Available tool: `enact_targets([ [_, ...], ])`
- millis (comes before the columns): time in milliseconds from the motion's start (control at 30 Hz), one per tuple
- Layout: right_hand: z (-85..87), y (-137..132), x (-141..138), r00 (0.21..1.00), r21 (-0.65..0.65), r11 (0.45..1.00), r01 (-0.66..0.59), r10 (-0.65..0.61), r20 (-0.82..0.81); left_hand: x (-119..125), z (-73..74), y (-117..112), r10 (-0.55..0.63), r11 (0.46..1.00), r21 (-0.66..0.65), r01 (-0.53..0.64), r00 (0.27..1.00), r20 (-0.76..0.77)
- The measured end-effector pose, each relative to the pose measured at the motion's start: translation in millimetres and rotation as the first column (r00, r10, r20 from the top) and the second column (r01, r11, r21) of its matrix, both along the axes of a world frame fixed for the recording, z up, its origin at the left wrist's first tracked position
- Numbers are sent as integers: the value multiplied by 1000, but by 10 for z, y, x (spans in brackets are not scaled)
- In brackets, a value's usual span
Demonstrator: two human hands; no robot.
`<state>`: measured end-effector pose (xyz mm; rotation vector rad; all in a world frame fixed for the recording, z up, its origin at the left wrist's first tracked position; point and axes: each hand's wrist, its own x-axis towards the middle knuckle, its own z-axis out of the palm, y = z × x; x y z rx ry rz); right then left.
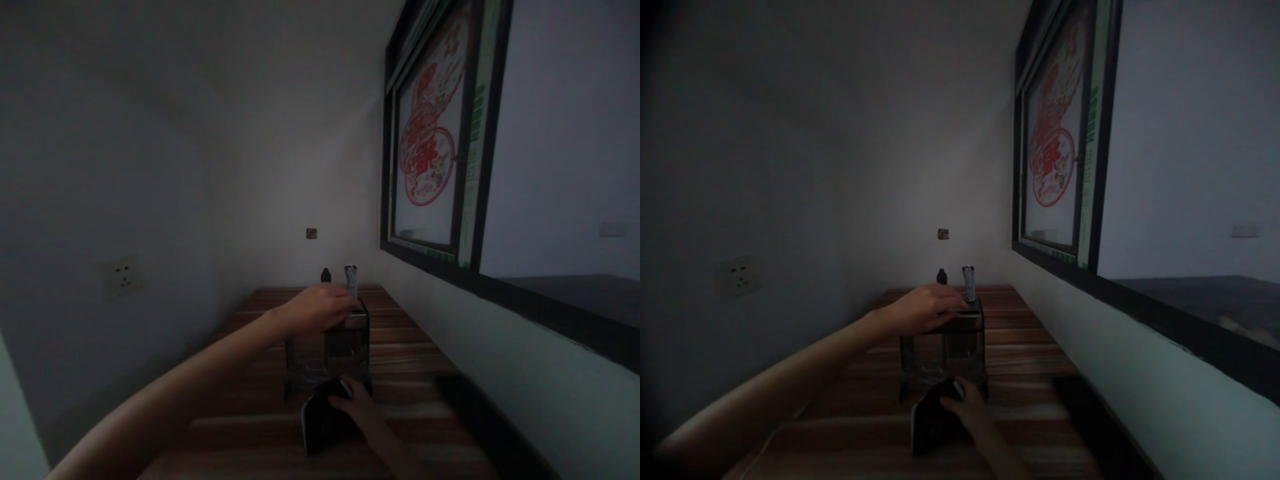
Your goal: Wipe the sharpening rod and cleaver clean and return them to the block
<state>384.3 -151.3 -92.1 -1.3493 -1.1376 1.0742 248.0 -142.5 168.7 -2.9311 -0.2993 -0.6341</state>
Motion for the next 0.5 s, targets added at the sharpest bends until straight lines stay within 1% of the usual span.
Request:
enact_targets([
  [67, -13, 5, 6, 1000, 9, 1000, 4, -4, -5, 228, 30, 149, -52, 984, 165, 65, 995, -81],
  [133, -19, -1, 7, 1000, 25, 1000, -12, 13, -18, 430, 22, 305, -60, 941, 320, 112, 984, -170],
  [200, -21, -6, 4, 999, 38, 999, -33, 34, -31, 600, 2, 454, -35, 871, 469, 146, 971, -236],
  [267, -26, -1, -4, 998, 50, 998, -49, 51, -43, 742, -20, 584, 39, 791, 595, 145, 958, -285],
  [333, -35, 14, -11, 997, 61, 996, -67, 69, -43, 863, -48, 687, 134, 724, 678, 127, 938, -319],
  [367, -40, 23, -13, 997, 62, 996, -72, 74, -36, 917, -66, 727, 179, 703, 702, 113, 927, -329],
  [433, -53, 40, -16, 997, 52, 996, -73, 73, -10, 1015, -114, 790, 273, 693, 719, 60, 901, -338],
  [500, -64, 48, -18, 998, 46, 997, -67, 67, 12, 1096, -170, 837, 377, 705, 708, -32, 863, -337],
])
